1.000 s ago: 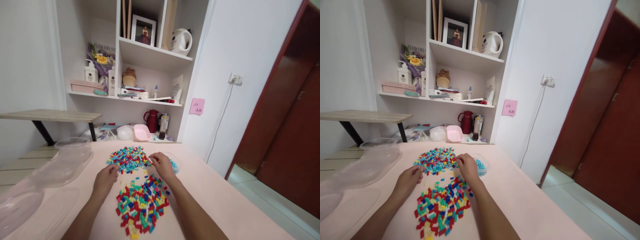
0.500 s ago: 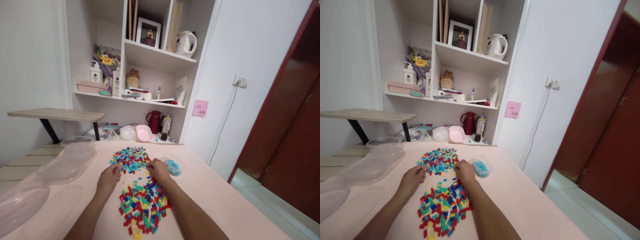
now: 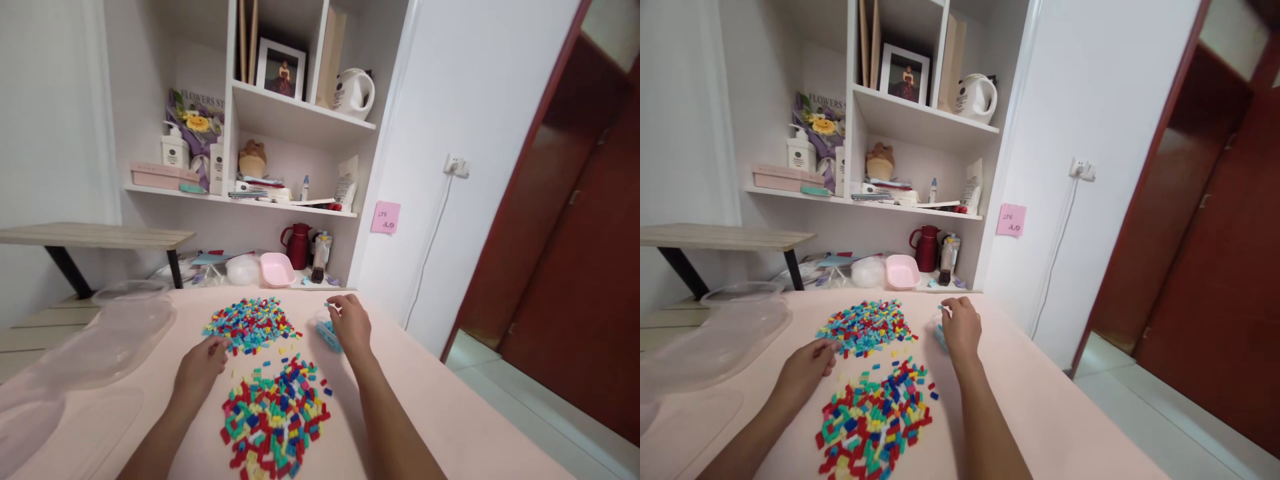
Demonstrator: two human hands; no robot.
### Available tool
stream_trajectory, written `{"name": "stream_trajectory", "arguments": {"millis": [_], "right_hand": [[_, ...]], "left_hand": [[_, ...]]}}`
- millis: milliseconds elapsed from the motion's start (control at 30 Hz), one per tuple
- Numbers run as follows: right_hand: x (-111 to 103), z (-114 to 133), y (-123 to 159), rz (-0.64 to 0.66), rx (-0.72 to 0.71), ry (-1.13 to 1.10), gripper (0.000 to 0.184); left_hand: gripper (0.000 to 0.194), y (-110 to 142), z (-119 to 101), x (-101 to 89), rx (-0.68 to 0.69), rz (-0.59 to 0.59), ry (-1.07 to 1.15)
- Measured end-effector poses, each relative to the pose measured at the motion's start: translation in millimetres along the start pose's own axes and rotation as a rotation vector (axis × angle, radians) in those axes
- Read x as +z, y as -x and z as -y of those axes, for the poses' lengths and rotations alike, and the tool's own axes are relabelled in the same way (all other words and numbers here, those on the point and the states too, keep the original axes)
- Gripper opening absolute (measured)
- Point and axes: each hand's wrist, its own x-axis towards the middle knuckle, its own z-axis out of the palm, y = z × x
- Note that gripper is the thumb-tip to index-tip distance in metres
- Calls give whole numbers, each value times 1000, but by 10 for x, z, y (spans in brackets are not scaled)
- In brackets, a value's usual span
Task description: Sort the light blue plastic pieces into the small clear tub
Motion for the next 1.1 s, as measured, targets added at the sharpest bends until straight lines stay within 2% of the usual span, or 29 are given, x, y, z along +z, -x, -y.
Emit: {"name": "stream_trajectory", "arguments": {"millis": [133,233,333,400,467,533,667,733,833,1000,1100], "right_hand": [[-1,-99,-20,-46,69,7,32],[3,-14,-20,-74,45,-67,35],[-39,158,-17,95,-5,1,33],[-114,252,-14,241,-28,128,33],[-222,274,-3,334,-40,283,36],[-340,204,31,399,-51,427,38],[-464,-107,173,554,-100,602,33],[-428,-242,231,600,-124,632,29],[-273,-333,203,583,-123,615,22],[69,-324,-123,554,-100,523,18],[255,-322,-283,541,-53,440,23]], "left_hand": [[28,-8,-10,7,-3,-15,6],[26,-14,0,16,4,-14,25],[26,-11,8,14,19,-13,22],[27,-14,22,10,16,-13,31],[28,-26,46,8,11,-8,49],[29,-44,74,10,11,-5,59],[30,-74,117,17,-5,3,52],[30,-75,121,16,-28,6,57],[30,-61,107,11,-49,-6,67],[30,-25,31,9,-48,-15,31],[33,-2,-40,9,-31,-32,-11]]}}
